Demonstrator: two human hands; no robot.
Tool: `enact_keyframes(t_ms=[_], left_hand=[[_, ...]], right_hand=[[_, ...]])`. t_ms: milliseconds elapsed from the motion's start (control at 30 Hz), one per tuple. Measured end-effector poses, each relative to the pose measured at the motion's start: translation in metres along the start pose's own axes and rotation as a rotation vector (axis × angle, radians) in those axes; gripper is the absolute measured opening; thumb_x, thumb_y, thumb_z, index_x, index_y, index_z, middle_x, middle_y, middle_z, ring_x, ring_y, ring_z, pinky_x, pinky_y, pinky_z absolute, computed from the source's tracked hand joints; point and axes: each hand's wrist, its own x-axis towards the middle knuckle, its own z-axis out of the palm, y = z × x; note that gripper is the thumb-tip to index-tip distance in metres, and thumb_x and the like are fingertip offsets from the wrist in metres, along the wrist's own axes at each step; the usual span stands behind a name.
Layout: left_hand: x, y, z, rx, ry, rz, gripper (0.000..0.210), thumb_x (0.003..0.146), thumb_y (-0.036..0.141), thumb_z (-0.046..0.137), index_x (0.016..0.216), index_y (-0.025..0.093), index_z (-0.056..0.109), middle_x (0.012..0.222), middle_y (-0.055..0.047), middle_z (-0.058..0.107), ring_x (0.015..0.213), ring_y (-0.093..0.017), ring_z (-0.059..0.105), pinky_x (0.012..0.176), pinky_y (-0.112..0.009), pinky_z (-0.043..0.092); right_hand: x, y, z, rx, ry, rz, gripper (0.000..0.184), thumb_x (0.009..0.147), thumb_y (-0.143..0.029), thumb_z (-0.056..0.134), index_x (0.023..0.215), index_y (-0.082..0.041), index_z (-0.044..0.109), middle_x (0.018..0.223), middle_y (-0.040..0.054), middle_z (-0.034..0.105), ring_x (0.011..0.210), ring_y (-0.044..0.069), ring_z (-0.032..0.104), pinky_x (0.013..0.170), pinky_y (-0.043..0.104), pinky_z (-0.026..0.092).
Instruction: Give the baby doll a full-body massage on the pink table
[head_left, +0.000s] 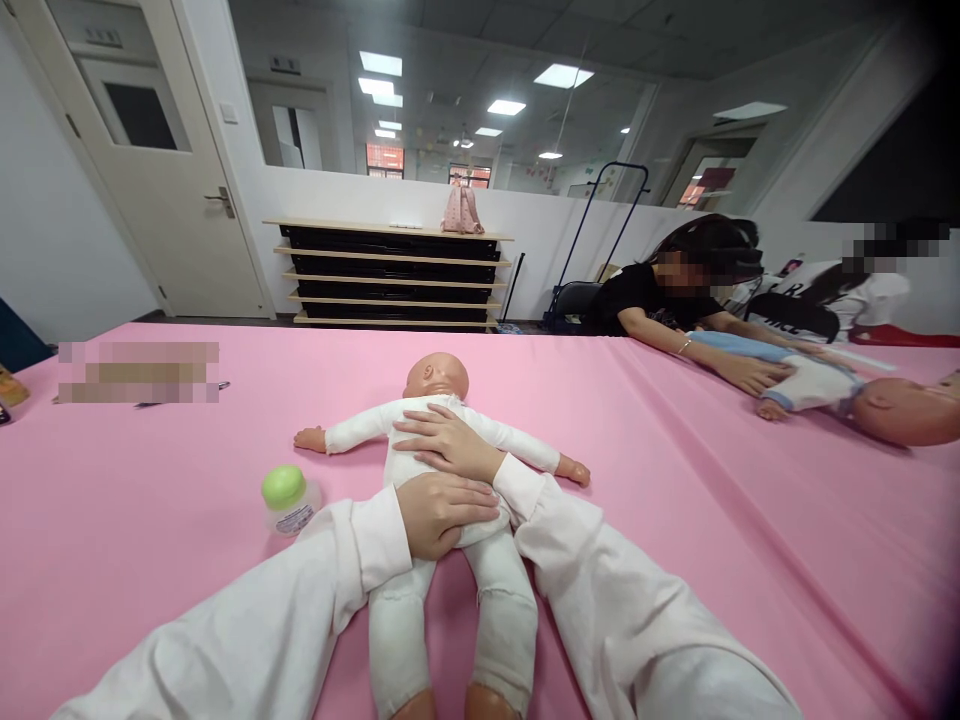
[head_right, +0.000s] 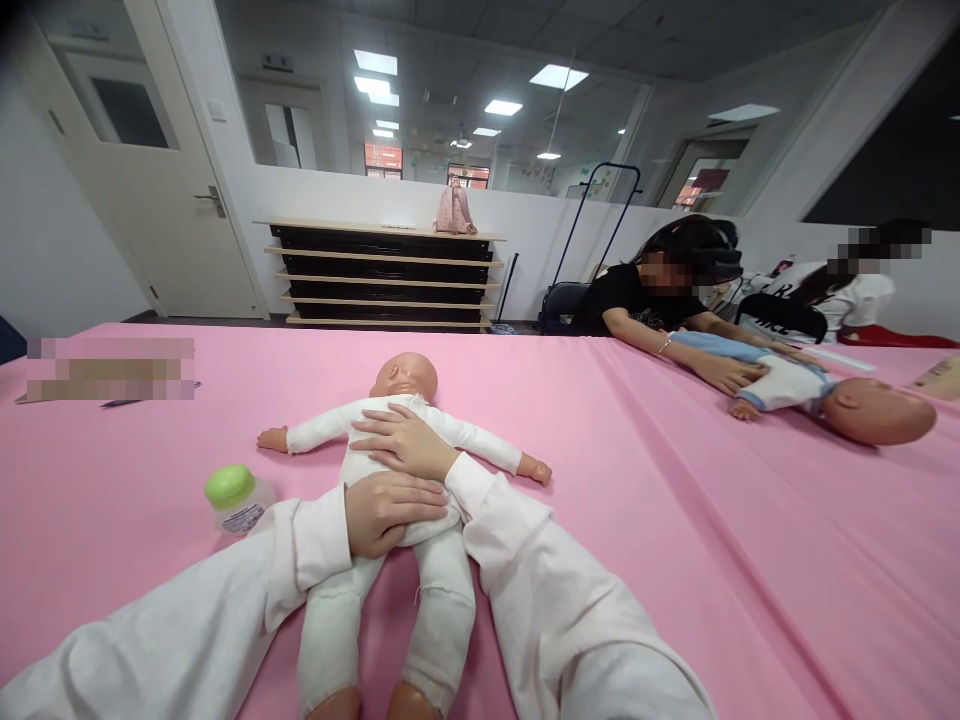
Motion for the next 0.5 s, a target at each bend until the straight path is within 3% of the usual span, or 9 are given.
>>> enact_keyframes(t_ms=[133, 300, 400, 500], left_hand=[[-0.002, -0.001, 0.000, 0.058, 0.047, -0.054, 0.040, 0.071, 0.009, 0.038, 0.106, 0.011, 0.057, 0.106, -0.009, 0.063, 0.104, -0.018, 0.055, 0.090, -0.033, 0.046], [-0.008, -0.002, 0.004, 0.236, 0.270, -0.129, 0.023, 0.074, 0.008, 0.038, 0.080, 0.014, 0.059, 0.077, -0.006, 0.066, 0.070, -0.016, 0.059, 0.061, -0.030, 0.048], [-0.009, -0.002, 0.004, 0.256, 0.294, -0.039, 0.019, 0.076, 0.007, 0.040, 0.074, 0.015, 0.057, 0.071, -0.005, 0.065, 0.063, -0.015, 0.057, 0.055, -0.027, 0.046], [-0.007, -0.002, 0.003, 0.153, 0.257, 0.076, 0.021, 0.074, 0.006, 0.041, 0.083, 0.014, 0.058, 0.078, -0.005, 0.067, 0.072, -0.015, 0.060, 0.063, -0.026, 0.049]], right_hand=[[0.000, 0.001, 0.004, -0.036, 0.116, 0.142, 0.033, 0.089, -0.030, 0.040, 0.120, -0.026, 0.052, 0.134, 0.0011, 0.043, 0.128, 0.018, 0.031, 0.105, 0.044, 0.021], [-0.006, 0.004, 0.021, 0.005, 0.489, 0.370, 0.027, 0.087, -0.028, 0.045, 0.107, -0.018, 0.061, 0.117, 0.0057, 0.059, 0.115, 0.018, 0.049, 0.099, 0.037, 0.035], [-0.009, 0.004, 0.025, 0.053, 0.580, 0.325, 0.020, 0.085, -0.028, 0.049, 0.093, -0.018, 0.065, 0.103, 0.0048, 0.066, 0.108, 0.017, 0.055, 0.095, 0.035, 0.040], [-0.007, 0.003, 0.020, 0.103, 0.441, 0.146, 0.020, 0.087, -0.026, 0.047, 0.089, -0.020, 0.066, 0.101, 0.0014, 0.067, 0.110, 0.015, 0.053, 0.098, 0.035, 0.037]])
